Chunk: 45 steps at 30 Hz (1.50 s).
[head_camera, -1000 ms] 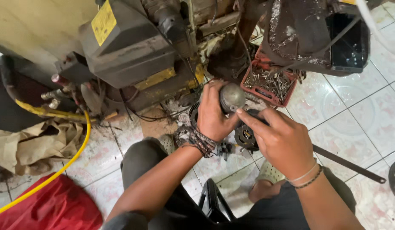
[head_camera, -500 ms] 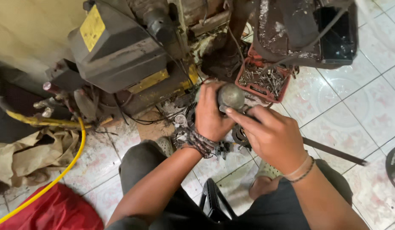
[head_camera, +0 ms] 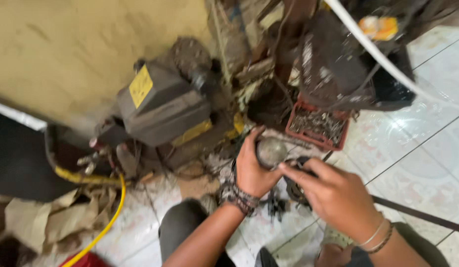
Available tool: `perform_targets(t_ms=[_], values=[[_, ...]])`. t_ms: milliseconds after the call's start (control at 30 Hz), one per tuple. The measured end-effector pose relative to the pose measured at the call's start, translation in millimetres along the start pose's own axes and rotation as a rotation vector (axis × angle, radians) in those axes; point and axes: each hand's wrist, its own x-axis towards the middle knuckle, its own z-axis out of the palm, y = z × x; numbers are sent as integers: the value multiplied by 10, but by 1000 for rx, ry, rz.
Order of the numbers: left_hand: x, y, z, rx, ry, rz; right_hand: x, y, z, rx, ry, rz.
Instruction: The person holds a cylindrical metal part in their left hand and uses a small metal tool in their right hand to scrape and clean the surface. They rotate the part to access different areas, removing debris from the grooves and edges.
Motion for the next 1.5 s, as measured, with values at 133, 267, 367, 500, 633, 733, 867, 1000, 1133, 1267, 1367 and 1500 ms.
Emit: perform_targets(t_ms=[133, 267, 367, 500, 633, 733, 867, 1000, 1133, 1267, 1367, 1500], values=[[44, 82, -2, -33, -31, 14, 14, -9, 54, -47, 46, -17], [124, 87, -1, -45, 52, 128, 11, 10, 6, -88, 2, -3], [88, 42, 56, -43, 56, 62, 14, 1, 28, -73, -5, -4], [109, 22, 72, -13, 19, -31, 4, -1, -58, -126, 59, -18], [122, 99, 59, -12, 34, -74, 32, -43, -9, -159, 27, 2], [51, 81, 36, 4, 40, -49, -23, -82, -55, -135, 19, 0], [138, 10, 6, 36, 68, 34, 82, -53, -46, -127, 53, 4], [66, 47, 35, 27, 59, 67, 34, -59, -21, -129, 63, -7], [69, 47, 63, 39, 103, 65, 48, -99, -26, -139, 90, -13], [64, 103, 81, 38, 92, 37, 10, -109, -43, -162, 62, 7], [99, 71, 79, 45, 121, 16, 35, -121, -64, -186, 55, 45], [122, 71, 80, 20, 132, 20, 55, -110, -73, -142, 78, 34]])
